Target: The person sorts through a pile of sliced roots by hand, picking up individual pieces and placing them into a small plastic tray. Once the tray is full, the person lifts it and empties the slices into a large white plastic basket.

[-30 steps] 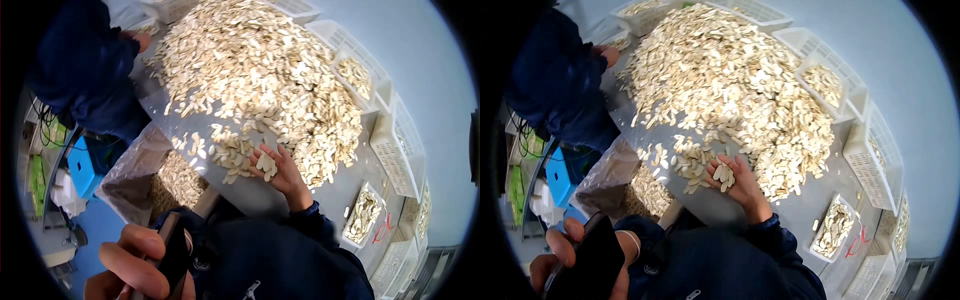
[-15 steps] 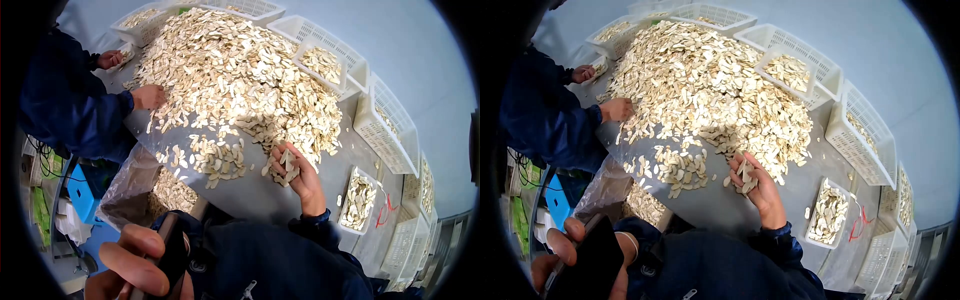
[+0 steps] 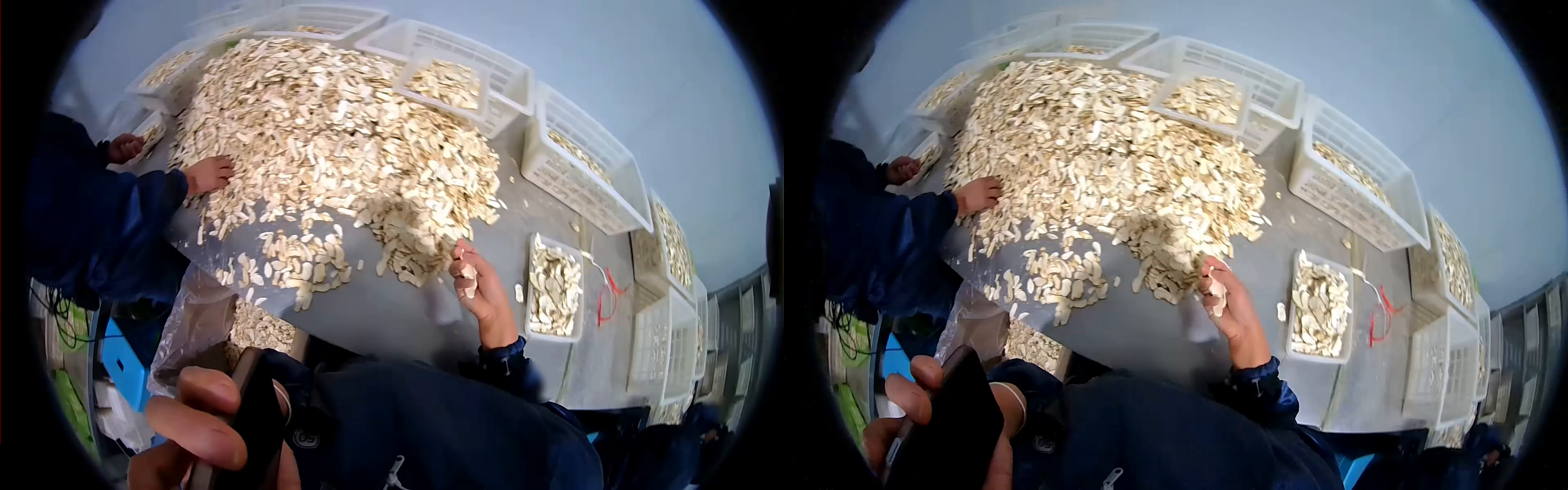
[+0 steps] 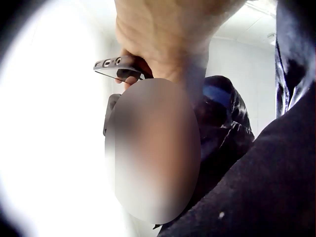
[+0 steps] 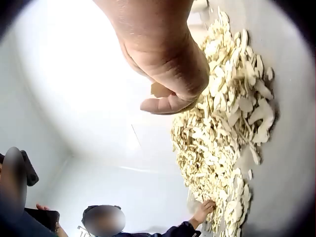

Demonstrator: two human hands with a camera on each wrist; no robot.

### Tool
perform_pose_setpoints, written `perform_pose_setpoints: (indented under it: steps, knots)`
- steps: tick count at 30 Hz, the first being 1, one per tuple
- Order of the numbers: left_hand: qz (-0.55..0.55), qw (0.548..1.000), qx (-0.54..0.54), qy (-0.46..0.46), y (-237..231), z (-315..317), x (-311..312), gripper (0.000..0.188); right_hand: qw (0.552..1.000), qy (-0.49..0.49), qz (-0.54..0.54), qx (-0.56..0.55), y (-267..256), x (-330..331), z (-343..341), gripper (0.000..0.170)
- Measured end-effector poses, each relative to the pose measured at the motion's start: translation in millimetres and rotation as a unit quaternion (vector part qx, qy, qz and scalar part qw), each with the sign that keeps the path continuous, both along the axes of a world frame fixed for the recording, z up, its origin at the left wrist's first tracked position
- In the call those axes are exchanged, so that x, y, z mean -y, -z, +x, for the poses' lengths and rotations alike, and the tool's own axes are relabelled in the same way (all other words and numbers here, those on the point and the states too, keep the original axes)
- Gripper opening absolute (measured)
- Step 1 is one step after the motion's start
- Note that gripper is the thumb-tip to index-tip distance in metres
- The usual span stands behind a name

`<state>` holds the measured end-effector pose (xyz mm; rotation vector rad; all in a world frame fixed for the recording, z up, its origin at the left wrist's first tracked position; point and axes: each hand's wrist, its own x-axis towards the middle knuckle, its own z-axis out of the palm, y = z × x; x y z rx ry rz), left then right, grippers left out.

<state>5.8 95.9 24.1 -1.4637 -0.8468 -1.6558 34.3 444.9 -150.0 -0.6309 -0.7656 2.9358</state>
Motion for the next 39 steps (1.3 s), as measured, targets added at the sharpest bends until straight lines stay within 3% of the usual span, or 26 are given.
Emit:
perform_pose_setpoints:
  steps: [5,9,10,11,13,18,21,23,25,26,27,29,31,34,38,39]
  knots:
    - [-0.039,0.998,0.009,0.042,-2,8,-1,0.070,0.979,0.143,0.134,0.050,-6,-40,51,0.032]
    - [-0.053,0.996,0.010,0.069,-4,12,-5,0.073,0.914,0.254,0.302,0.091,-21,-70,91,0.037]
    - [-0.058,0.995,0.007,0.079,-4,11,-4,0.073,0.852,0.298,0.405,0.146,-25,-82,100,0.033]
    - [-0.063,0.994,0.004,0.088,-4,10,-4,0.074,0.798,0.372,0.440,0.177,-24,-97,112,0.029]
    - [-0.069,0.993,-0.002,0.093,-6,9,-6,0.077,0.691,0.435,0.553,0.165,-13,-142,142,0.028]
    - [-0.091,0.992,0.045,0.080,-2,14,-1,0.083,0.583,0.542,0.582,0.166,-4,-182,177,0.031]
    - [-0.126,0.986,0.059,0.088,-4,12,2,0.084,0.514,0.383,0.729,0.238,33,-206,190,0.031]
    - [-0.117,0.988,0.036,0.094,-5,6,-3,0.084,0.482,0.394,0.742,0.249,36,-195,178,0.027]
    - [-0.170,0.978,0.093,0.083,-1,13,11,0.083,0.463,0.387,0.759,0.245,19,-171,162,0.024]
    - [-0.195,0.970,0.120,0.079,0,15,15,0.083,0.432,0.322,0.799,0.268,7,-159,155,0.021]
    - [-0.184,0.972,0.114,0.090,1,13,14,0.084,0.494,0.264,0.782,0.272,-5,-140,140,0.020]
    - [-0.159,0.975,0.102,0.114,4,8,9,0.086,0.552,0.124,0.782,0.262,-4,-118,122,0.024]
    - [-0.122,0.982,0.060,0.129,2,0,-1,0.087,0.512,0.040,0.818,0.257,-3,-87,105,0.024]
    - [-0.123,0.984,0.042,0.123,3,-4,-1,0.087,0.350,-0.003,0.891,0.288,50,-91,103,0.028]
    - [-0.270,0.948,0.168,0.026,-10,13,24,0.083,0.338,-0.001,0.878,0.339,43,-75,95,0.034]
    - [-0.220,0.965,0.135,0.044,-5,10,19,0.083,0.332,0.003,0.886,0.325,48,-75,96,0.034]
